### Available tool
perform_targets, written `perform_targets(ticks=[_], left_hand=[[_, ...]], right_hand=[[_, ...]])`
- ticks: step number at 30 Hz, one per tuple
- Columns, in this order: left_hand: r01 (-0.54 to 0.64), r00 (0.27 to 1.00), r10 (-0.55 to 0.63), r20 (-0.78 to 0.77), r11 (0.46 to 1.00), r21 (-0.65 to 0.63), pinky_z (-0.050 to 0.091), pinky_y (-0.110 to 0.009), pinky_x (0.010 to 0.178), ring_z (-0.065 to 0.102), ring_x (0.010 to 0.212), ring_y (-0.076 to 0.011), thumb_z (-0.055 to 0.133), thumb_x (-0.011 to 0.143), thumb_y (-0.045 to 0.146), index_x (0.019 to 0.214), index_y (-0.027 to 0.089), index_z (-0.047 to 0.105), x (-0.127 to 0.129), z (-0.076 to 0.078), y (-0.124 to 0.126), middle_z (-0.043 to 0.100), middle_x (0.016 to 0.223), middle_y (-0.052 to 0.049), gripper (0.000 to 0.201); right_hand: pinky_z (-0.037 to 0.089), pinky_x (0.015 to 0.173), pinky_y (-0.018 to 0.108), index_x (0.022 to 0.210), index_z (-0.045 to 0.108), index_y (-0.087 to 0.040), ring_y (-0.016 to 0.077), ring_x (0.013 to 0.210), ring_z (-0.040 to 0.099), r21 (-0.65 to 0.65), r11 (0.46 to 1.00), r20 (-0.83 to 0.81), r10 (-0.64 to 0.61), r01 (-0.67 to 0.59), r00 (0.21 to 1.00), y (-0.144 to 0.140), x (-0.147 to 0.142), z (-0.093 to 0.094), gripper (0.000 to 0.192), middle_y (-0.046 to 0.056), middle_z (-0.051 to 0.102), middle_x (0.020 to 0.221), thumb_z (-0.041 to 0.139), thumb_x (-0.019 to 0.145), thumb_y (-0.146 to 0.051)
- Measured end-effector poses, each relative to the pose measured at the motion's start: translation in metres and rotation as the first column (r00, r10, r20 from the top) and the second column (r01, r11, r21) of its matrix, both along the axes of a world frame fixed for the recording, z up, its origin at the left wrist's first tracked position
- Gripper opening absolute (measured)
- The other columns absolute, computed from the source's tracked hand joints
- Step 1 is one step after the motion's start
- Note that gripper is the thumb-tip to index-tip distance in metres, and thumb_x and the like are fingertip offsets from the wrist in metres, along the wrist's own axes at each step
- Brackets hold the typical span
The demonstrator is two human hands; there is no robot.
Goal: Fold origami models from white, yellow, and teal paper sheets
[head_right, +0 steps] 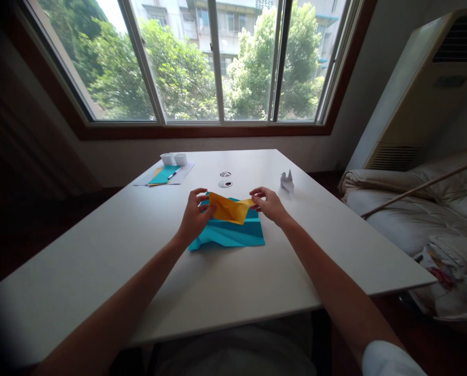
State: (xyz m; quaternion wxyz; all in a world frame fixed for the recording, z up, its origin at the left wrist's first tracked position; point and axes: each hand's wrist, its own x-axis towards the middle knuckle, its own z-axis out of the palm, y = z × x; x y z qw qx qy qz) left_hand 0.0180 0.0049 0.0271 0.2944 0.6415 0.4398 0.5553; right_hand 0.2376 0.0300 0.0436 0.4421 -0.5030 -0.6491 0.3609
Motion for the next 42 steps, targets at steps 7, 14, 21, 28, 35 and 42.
perform_targets(ticks=[7,14,21,28,35,42], left_hand=[[-0.209,0.956,0.225,-0.190,0.973,0.098,0.044,-0.020,0.053,0.057,0.058,-0.0104,0.056,0.076,0.028,0.081,0.018,0.052,-0.002,0.007,-0.002,0.061,0.075,0.000,0.013],[-0.128,0.939,0.152,-0.309,0.987,0.097,0.044,-0.022,0.057,0.057,0.059,-0.0118,0.060,0.072,0.026,0.073,0.017,0.063,0.001,0.010,-0.005,0.065,0.069,-0.001,0.010],[0.403,0.909,-0.322,0.264,0.840,-0.364,0.047,-0.027,0.068,0.061,0.081,-0.0189,0.069,0.067,0.032,0.098,0.014,0.063,0.004,0.010,-0.003,0.066,0.089,-0.007,0.036],[0.700,0.713,-0.445,0.541,0.481,-0.527,0.049,-0.028,0.066,0.061,0.079,-0.0172,0.064,0.075,0.027,0.107,0.019,0.058,0.000,0.016,-0.009,0.062,0.097,-0.007,0.034],[0.601,0.799,-0.435,0.416,0.603,-0.524,0.048,-0.024,0.067,0.061,0.075,-0.0136,0.069,0.068,0.023,0.096,0.017,0.062,0.000,0.015,-0.011,0.064,0.088,-0.005,0.030],[0.316,0.935,-0.354,0.007,0.824,-0.470,0.052,-0.029,0.064,0.063,0.072,-0.0174,0.066,0.064,0.022,0.094,0.015,0.061,0.002,0.010,-0.008,0.064,0.085,-0.004,0.031]], right_hand=[[0.049,0.063,0.028,0.093,0.062,-0.020,0.0151,0.073,0.058,0.354,0.912,0.508,0.001,-0.210,0.861,-0.016,-0.012,0.003,0.017,0.003,0.059,0.082,0.059,0.076,-0.020],[0.049,0.075,0.031,0.101,0.061,-0.022,0.0172,0.088,0.055,0.556,0.680,0.629,0.032,-0.478,0.777,-0.033,-0.037,0.009,0.023,0.006,0.060,0.095,0.049,0.084,-0.012],[0.048,0.075,0.032,0.090,0.062,-0.019,0.0166,0.084,0.059,0.607,0.576,0.658,0.022,-0.548,0.752,-0.031,-0.027,0.006,0.014,0.006,0.065,0.095,0.049,0.086,-0.018],[0.050,0.070,0.029,0.088,0.061,-0.017,0.0158,0.079,0.061,0.604,0.644,0.563,0.072,-0.469,0.824,-0.031,-0.022,0.006,0.016,0.007,0.066,0.087,0.046,0.088,-0.024],[0.049,0.066,0.025,0.092,0.060,-0.019,0.0133,0.076,0.059,0.524,0.747,0.458,0.157,-0.408,0.875,-0.030,-0.017,0.008,0.020,0.005,0.062,0.090,0.042,0.090,-0.027],[0.046,0.057,0.023,0.095,0.060,-0.019,0.0111,0.067,0.054,0.523,0.828,0.220,0.100,-0.204,0.970,-0.035,-0.022,0.020,0.023,0.004,0.058,0.086,0.043,0.088,-0.034]])
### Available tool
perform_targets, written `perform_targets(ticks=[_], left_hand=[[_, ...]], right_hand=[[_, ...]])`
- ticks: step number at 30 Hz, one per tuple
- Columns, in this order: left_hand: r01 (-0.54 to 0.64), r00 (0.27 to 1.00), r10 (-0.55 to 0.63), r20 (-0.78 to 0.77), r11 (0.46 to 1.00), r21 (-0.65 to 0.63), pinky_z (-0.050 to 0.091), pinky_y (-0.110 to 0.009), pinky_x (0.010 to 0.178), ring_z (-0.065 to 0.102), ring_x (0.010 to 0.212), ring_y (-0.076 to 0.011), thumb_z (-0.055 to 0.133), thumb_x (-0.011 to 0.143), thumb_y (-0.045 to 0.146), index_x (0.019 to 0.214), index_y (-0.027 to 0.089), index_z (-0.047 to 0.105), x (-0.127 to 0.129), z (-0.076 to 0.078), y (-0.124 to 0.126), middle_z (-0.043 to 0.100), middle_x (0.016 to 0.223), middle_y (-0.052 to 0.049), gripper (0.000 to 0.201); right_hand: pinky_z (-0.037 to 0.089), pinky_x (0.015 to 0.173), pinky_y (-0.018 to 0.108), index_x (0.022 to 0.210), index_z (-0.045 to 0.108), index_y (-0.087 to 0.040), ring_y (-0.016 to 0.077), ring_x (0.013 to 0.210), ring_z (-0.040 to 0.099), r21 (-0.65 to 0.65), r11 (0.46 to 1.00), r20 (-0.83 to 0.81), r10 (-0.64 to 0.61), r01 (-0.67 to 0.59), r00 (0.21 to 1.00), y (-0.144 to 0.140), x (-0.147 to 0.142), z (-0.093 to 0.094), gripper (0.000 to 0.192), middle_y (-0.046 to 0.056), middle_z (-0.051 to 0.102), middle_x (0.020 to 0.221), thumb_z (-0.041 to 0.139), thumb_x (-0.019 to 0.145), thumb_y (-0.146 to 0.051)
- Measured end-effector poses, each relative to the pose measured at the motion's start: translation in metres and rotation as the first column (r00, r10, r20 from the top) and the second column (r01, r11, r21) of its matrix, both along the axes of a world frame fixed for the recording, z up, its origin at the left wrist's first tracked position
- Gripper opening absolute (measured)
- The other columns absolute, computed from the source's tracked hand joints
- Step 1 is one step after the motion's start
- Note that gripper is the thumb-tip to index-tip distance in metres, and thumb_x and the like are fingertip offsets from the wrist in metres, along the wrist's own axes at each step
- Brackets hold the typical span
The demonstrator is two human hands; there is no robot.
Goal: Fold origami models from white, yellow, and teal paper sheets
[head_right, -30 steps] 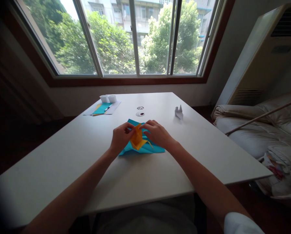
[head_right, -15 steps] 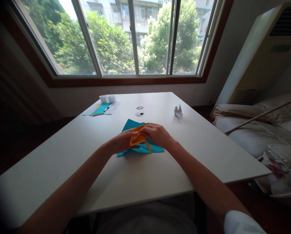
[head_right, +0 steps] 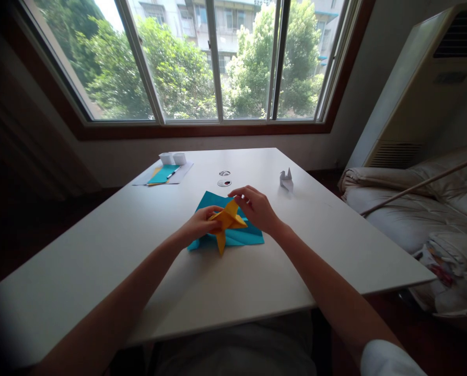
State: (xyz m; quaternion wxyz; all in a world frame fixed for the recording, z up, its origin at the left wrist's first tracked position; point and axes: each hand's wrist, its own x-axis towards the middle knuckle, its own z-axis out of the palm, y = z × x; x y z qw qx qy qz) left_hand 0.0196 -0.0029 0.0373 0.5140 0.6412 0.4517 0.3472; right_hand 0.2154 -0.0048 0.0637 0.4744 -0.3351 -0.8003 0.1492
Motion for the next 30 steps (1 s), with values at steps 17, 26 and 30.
perform_targets(ticks=[17,26,30], left_hand=[[0.079,0.961,0.022,-0.276,0.934,0.348,0.039,-0.021,0.049,0.053,0.058,-0.0138,0.049,0.077,0.040,0.077,0.014,0.068,0.010,0.003,-0.002,0.063,0.068,-0.003,0.033],[-0.072,0.885,0.257,-0.389,0.900,0.430,0.028,-0.020,0.041,0.047,0.048,-0.0107,0.048,0.076,0.045,0.061,0.016,0.062,0.007,0.008,-0.002,0.056,0.053,0.000,0.036],[-0.124,0.843,0.362,-0.397,0.850,0.512,0.033,-0.022,0.047,0.054,0.055,-0.0135,0.056,0.073,0.037,0.077,0.020,0.064,0.008,0.010,-0.004,0.065,0.066,0.000,0.019]], right_hand=[[0.050,0.060,0.022,0.104,0.057,-0.021,0.0085,0.064,0.058,-0.540,0.757,-0.514,0.050,-0.368,0.857,0.009,-0.007,-0.002,0.036,0.000,0.060,0.082,0.057,0.077,-0.045],[0.049,0.062,0.026,0.084,0.067,-0.017,0.0163,0.072,0.061,-0.362,0.931,0.090,0.081,-0.043,0.993,0.008,-0.003,-0.003,0.030,0.004,0.067,0.079,0.060,0.074,-0.044],[0.046,0.055,0.024,0.075,0.066,-0.016,0.0159,0.064,0.060,-0.354,0.932,0.048,-0.069,0.082,0.996,0.011,-0.003,-0.006,0.033,0.003,0.066,0.071,0.054,0.077,-0.047]])
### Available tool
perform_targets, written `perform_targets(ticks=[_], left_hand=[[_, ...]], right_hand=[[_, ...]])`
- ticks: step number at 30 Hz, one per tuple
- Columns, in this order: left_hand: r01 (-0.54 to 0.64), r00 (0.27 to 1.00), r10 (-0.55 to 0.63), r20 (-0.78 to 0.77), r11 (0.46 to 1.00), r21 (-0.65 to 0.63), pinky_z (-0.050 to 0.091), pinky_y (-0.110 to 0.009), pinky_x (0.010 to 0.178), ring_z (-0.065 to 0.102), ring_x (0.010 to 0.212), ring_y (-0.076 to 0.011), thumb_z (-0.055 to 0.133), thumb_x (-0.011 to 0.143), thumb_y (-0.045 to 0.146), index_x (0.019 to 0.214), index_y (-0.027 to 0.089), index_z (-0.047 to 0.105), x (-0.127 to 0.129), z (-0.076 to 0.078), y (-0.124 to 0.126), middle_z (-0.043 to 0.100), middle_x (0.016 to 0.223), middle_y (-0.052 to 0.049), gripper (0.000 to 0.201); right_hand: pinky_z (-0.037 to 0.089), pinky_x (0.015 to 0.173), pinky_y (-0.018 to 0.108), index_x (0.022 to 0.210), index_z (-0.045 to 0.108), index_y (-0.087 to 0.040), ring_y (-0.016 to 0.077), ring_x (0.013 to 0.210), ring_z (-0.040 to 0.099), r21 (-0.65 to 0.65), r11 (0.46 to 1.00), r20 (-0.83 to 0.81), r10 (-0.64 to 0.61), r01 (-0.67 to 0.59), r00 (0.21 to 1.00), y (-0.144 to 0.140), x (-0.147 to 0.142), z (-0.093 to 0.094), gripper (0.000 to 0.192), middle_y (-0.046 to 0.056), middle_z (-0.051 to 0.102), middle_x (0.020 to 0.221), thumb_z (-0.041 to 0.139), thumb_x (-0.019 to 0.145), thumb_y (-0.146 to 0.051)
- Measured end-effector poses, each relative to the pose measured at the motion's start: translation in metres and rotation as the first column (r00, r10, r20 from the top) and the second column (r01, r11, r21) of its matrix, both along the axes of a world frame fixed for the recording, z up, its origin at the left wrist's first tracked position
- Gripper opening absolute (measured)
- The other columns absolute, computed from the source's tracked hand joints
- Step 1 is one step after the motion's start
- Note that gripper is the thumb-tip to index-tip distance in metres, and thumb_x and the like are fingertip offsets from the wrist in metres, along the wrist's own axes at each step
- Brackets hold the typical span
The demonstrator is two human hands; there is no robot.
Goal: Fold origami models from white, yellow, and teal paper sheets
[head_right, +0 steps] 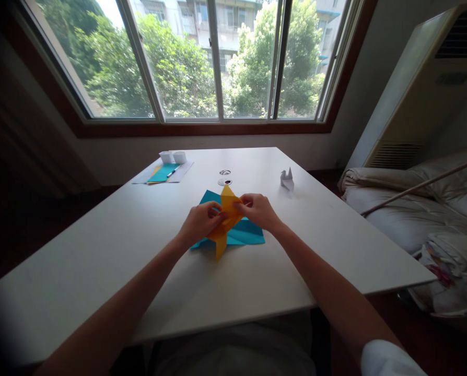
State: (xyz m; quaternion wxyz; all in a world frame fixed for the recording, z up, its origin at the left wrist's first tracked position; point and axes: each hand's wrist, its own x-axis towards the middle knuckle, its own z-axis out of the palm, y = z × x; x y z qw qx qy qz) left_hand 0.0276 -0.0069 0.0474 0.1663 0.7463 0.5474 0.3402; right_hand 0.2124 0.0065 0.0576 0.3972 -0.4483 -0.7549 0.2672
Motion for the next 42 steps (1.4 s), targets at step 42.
perform_targets(ticks=[42], left_hand=[[-0.150,0.988,0.154,-0.007,0.970,0.193,0.042,-0.026,0.061,0.061,0.069,-0.0188,0.046,0.082,0.025,0.113,0.023,0.057,0.001,0.009,-0.004,0.067,0.084,-0.005,0.033]], right_hand=[[0.054,0.058,0.024,0.103,0.057,-0.017,0.0148,0.070,0.065,-0.116,0.993,-0.202,-0.059,0.036,0.978,-0.001,-0.015,-0.011,0.031,0.006,0.066,0.086,0.058,0.077,-0.033]])
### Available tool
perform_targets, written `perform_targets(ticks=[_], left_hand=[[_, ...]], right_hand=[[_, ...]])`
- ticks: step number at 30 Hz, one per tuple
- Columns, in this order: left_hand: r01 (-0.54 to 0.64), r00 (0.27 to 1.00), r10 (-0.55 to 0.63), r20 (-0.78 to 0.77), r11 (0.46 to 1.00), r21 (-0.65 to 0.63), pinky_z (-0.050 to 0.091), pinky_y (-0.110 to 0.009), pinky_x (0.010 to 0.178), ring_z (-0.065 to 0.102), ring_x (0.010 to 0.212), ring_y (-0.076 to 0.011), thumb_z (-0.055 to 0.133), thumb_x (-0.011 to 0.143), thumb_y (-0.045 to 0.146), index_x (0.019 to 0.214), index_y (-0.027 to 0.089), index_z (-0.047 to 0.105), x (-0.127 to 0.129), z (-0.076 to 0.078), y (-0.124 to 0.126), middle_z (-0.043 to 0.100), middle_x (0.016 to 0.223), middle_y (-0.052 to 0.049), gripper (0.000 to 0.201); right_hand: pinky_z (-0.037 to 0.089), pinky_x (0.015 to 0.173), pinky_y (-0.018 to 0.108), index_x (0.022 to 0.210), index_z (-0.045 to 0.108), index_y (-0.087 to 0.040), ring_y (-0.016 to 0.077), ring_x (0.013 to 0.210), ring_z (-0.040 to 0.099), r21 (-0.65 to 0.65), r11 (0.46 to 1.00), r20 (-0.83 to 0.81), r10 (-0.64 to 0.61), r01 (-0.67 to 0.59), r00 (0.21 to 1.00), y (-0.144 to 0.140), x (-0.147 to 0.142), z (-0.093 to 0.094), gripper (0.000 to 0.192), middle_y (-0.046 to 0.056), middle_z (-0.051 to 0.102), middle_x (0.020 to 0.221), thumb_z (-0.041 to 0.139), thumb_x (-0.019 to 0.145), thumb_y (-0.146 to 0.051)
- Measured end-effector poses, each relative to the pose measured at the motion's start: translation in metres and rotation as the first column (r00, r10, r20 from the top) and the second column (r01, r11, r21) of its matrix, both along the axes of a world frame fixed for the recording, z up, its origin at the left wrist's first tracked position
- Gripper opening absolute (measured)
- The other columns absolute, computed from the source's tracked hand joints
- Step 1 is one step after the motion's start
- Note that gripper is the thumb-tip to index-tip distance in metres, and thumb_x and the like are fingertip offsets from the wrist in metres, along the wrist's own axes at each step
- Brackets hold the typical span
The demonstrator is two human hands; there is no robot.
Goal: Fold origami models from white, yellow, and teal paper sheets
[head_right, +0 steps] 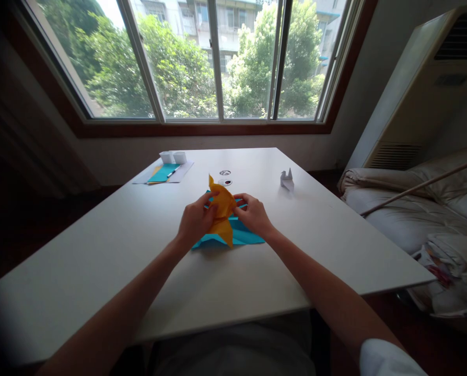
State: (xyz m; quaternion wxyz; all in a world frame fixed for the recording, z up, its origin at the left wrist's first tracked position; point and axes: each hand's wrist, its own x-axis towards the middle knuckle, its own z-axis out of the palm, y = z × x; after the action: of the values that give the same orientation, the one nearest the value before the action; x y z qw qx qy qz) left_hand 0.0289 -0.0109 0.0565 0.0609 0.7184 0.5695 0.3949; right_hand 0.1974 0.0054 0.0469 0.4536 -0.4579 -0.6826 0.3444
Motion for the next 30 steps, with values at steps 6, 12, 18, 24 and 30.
perform_targets(ticks=[6,12,18,24,30], left_hand=[[0.252,0.800,-0.183,0.571,0.967,-0.044,0.043,-0.023,0.054,0.057,0.058,-0.0147,0.056,0.073,0.025,0.102,0.019,0.054,0.000,-0.004,0.008,0.057,0.062,0.001,0.030],[0.263,0.424,-0.121,0.898,0.965,0.006,0.047,-0.023,0.053,0.058,0.059,-0.0133,0.062,0.066,0.024,0.108,0.028,0.039,-0.004,-0.011,0.015,0.057,0.068,0.006,0.048],[0.129,0.611,-0.049,0.790,0.991,-0.039,0.045,-0.022,0.055,0.057,0.072,-0.0154,0.058,0.067,0.027,0.075,0.017,0.058,-0.007,-0.018,0.024,0.058,0.081,-0.003,0.014],[0.122,0.748,-0.001,0.663,0.983,-0.135,0.042,-0.025,0.053,0.056,0.064,-0.0159,0.057,0.071,0.045,0.084,0.017,0.060,-0.008,-0.017,0.020,0.060,0.076,-0.004,0.031],[0.112,0.796,-0.031,0.605,0.989,-0.096,0.045,-0.027,0.060,0.058,0.071,-0.0179,0.070,0.059,0.041,0.075,0.015,0.061,-0.009,-0.020,0.022,0.061,0.087,-0.007,0.031]], right_hand=[[0.054,0.055,0.022,0.094,0.061,-0.017,0.0135,0.066,0.065,-0.025,0.997,-0.010,-0.075,0.075,0.997,0.005,0.005,-0.005,0.021,0.003,0.065,0.081,0.058,0.076,-0.025],[0.055,0.056,0.024,0.095,0.055,-0.017,0.0119,0.062,0.064,-0.224,0.974,-0.283,-0.078,0.013,0.956,0.010,0.010,-0.007,0.023,0.003,0.065,0.080,0.059,0.073,-0.019],[0.054,0.054,0.022,0.089,0.055,-0.017,0.0108,0.062,0.062,-0.230,0.973,-0.410,-0.065,-0.034,0.910,0.007,0.005,-0.004,0.018,0.000,0.063,0.075,0.057,0.071,-0.016],[0.055,0.057,0.025,0.094,0.054,-0.017,0.0114,0.062,0.061,-0.148,0.989,-0.389,-0.055,-0.003,0.920,0.003,0.003,0.001,0.025,0.000,0.061,0.078,0.060,0.071,-0.024],[0.055,0.057,0.029,0.110,0.043,-0.023,0.0139,0.062,0.063,0.004,0.995,-0.310,-0.095,0.101,0.946,0.004,0.007,-0.002,0.041,-0.002,0.058,0.079,0.059,0.074,-0.034]])
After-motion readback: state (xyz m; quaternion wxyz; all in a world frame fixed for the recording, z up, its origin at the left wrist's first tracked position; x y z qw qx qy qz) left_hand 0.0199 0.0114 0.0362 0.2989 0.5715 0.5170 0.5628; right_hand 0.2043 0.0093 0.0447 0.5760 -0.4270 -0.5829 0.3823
